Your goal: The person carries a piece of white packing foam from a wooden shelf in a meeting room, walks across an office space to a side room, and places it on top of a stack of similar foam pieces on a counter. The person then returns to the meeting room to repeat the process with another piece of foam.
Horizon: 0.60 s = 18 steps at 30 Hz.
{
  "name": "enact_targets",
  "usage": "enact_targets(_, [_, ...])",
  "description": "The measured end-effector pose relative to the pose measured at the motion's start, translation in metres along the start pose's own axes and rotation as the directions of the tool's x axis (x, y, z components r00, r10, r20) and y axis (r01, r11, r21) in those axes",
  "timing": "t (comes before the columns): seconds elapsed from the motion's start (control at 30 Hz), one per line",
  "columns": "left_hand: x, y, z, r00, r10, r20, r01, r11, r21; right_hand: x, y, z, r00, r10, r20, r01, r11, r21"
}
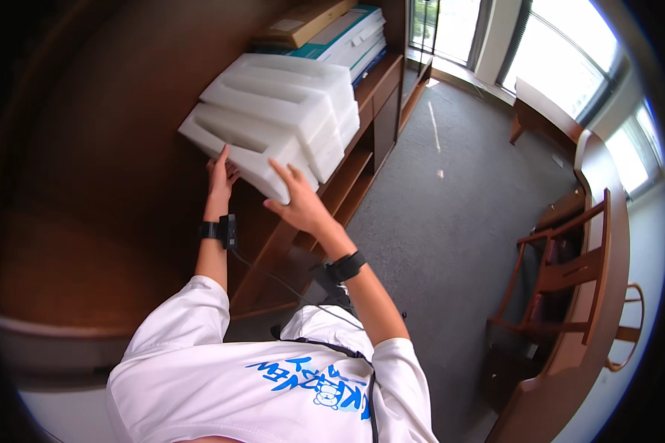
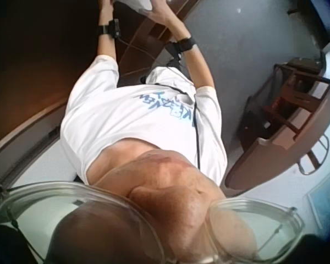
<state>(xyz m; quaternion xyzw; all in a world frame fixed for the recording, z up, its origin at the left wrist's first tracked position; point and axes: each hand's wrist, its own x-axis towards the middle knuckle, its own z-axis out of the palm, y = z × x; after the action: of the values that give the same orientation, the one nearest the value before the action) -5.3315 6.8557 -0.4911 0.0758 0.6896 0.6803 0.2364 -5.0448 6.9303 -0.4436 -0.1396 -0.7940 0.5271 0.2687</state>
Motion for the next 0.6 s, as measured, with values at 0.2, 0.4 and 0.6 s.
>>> enact_targets(0.2, [-0.051, 0.013, -0.008, 0.999, 0.033, -0.035, -0.04, 0.977, -0.21, -0.025, -0.027, 0.012, 0.996, 0.049, 0.076, -0.055, 0.996, 0.074])
enact_targets(0.4, [-0.219, 0.024, 0.027, 0.79, 0.61, 0.062, -0.592, 0.785, -0.184, -0.141, -0.048, -0.024, 0.981, 0.071, -0.181, -0.019, 0.961, 0.275])
enact_targets(0.6, [-0.389, -0.003, 0.117, 0.456, 0.782, 0.425, -0.632, 0.621, -0.464, -0.328, -0.085, -0.059, 0.721, 0.153, -0.676, 0.027, 0.968, 0.248])
